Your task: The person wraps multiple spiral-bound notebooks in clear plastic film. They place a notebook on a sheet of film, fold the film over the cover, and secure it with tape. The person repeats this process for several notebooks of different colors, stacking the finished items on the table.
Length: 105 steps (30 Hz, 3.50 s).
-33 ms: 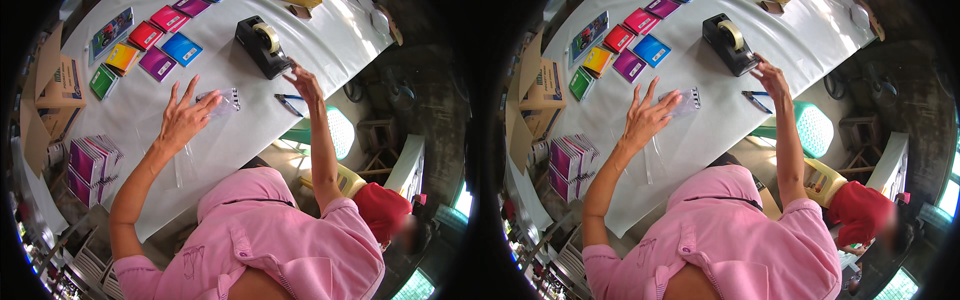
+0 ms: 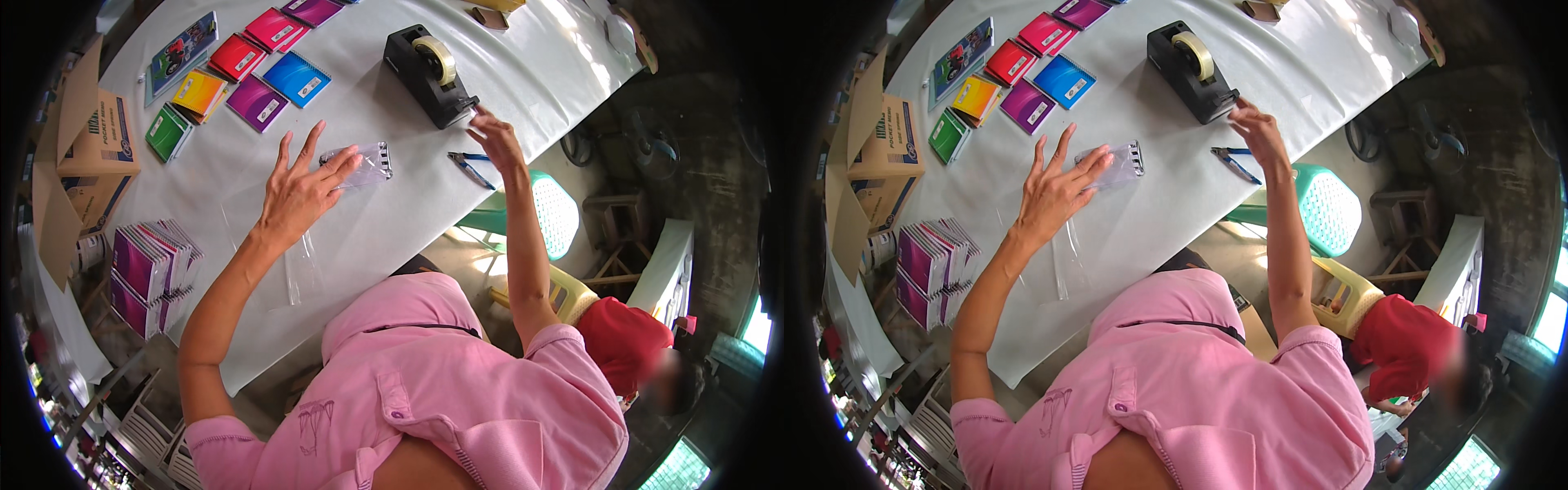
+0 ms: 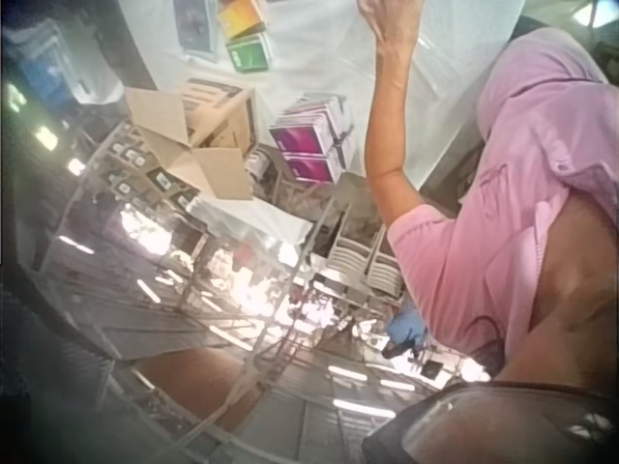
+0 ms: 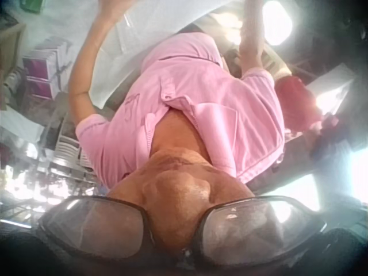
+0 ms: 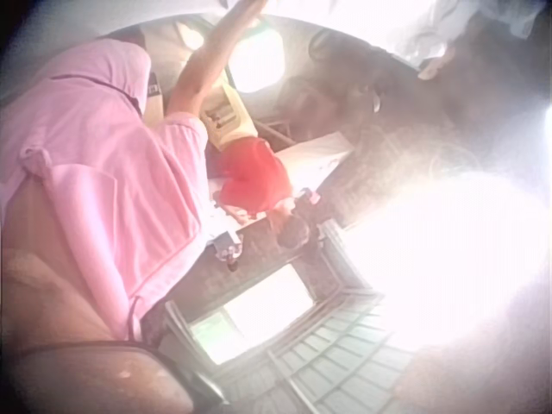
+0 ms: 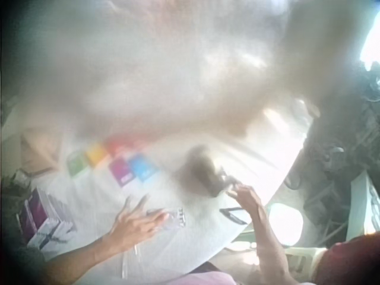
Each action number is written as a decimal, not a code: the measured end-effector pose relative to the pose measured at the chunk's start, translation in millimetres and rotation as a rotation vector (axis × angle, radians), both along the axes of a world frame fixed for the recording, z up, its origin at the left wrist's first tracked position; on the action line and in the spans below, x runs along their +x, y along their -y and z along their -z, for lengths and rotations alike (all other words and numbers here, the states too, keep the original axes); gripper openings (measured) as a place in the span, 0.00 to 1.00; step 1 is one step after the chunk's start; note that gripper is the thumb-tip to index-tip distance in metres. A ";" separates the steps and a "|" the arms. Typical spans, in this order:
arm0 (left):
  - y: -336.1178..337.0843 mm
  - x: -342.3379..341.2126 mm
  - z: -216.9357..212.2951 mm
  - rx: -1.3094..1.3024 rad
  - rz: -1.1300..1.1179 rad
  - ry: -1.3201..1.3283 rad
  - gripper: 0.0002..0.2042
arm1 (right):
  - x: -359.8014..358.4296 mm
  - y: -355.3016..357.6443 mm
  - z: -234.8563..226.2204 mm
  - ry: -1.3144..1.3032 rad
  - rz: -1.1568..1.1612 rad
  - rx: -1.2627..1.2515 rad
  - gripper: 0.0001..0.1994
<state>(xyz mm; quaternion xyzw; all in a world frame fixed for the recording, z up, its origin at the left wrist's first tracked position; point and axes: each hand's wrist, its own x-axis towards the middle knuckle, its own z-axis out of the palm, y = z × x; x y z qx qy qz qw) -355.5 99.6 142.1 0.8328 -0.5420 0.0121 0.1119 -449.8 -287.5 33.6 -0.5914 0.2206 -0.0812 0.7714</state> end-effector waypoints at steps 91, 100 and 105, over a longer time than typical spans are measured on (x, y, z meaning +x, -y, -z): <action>-425.2 -38.7 -21.8 -1.375 -1.189 -0.617 0.33 | 137.5 -629.7 -129.8 0.667 -0.761 -0.787 0.27; -250.6 -71.9 -1.3 -0.616 -0.807 0.242 0.26 | 102.3 -308.9 -12.9 0.202 -0.460 -0.908 0.06; -144.4 -82.1 120.6 -0.149 -0.642 -0.147 0.25 | 75.8 -293.7 -0.5 0.098 -0.462 -1.013 0.03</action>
